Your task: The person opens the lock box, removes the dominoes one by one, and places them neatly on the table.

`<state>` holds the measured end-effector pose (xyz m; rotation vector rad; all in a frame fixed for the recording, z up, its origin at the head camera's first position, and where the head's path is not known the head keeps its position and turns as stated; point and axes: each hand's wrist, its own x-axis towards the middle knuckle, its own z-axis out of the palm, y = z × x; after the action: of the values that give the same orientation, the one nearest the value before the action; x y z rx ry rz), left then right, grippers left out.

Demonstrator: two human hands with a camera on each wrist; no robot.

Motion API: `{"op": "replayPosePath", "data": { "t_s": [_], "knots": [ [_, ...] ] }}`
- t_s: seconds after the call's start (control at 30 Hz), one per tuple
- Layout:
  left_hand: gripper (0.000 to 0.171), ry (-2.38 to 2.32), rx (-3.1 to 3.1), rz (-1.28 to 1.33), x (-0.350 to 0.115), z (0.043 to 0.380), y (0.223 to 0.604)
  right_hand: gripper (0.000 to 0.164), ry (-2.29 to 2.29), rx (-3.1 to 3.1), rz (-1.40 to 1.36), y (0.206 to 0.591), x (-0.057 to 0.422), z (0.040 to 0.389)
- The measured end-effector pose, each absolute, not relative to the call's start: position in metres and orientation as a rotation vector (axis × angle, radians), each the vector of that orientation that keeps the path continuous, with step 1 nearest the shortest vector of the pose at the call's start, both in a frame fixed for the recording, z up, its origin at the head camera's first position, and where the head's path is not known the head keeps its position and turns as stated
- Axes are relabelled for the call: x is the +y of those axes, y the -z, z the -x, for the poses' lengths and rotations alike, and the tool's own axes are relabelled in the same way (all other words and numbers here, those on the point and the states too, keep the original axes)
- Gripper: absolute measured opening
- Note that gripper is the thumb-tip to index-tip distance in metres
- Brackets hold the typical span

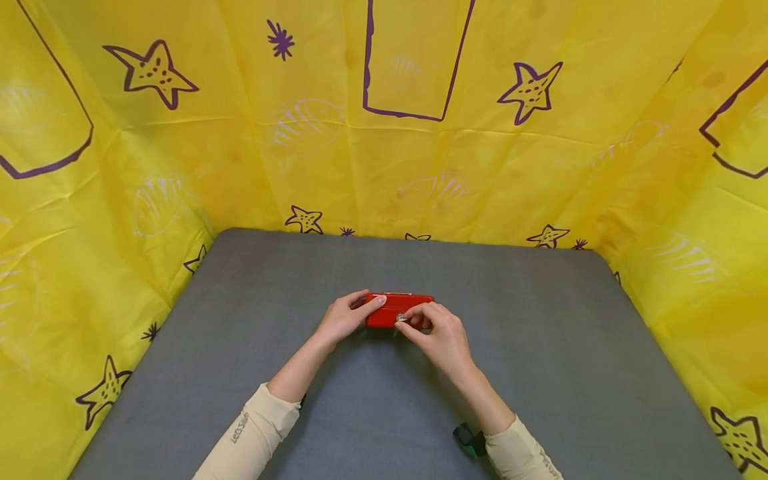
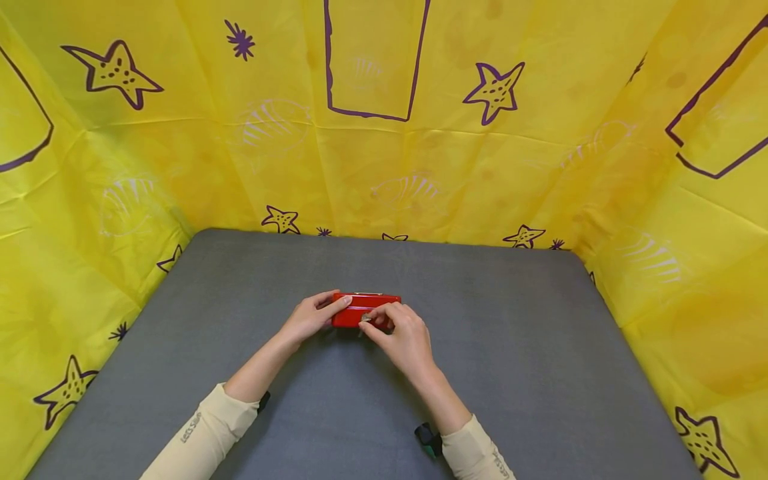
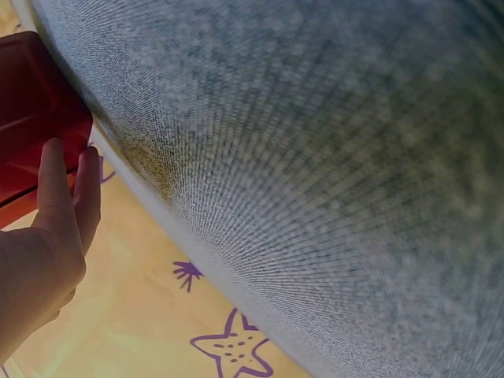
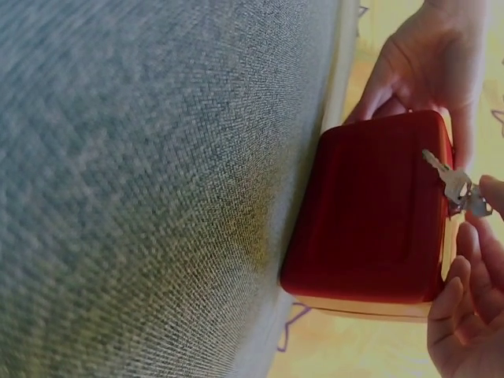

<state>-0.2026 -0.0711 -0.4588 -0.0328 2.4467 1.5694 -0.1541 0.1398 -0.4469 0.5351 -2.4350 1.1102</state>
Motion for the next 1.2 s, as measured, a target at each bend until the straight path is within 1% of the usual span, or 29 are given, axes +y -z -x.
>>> {"op": "replayPosePath", "data": {
  "t_s": [0.43, 0.57, 0.63, 0.8, 0.9, 1.0, 1.2],
  "knots": [
    [0.077, -1.566, 2.449, 0.036, -0.072, 0.202, 0.459, 0.018, -1.137, -2.389, -0.538, 0.447, 0.143, 0.155],
    [0.077, -1.565, 2.442, 0.022, -0.072, 0.202, 0.459, 0.018, -1.205, -2.328, -0.455, 0.448, 0.15, 0.157],
    [0.077, -1.56, 2.438, 0.015, -0.072, 0.202, 0.458, 0.023, -1.259, -2.333, -0.386, 0.449, 0.155, 0.158],
    [0.076, -1.555, 2.438, 0.017, -0.073, 0.202, 0.457, 0.046, -1.522, -2.48, -0.176, 0.45, 0.163, 0.159],
    [0.075, -1.551, 2.444, 0.013, -0.074, 0.201, 0.455, 0.056, -1.67, -2.581, -0.069, 0.452, 0.166, 0.159],
    [0.075, -1.546, 2.444, 0.006, -0.074, 0.2, 0.455, 0.06, -1.71, -2.654, -0.028, 0.455, 0.168, 0.159],
    [0.075, -1.531, 2.451, -0.005, -0.073, 0.199, 0.455, 0.063, -1.661, -2.727, -0.015, 0.46, 0.168, 0.159]
  ]
}}
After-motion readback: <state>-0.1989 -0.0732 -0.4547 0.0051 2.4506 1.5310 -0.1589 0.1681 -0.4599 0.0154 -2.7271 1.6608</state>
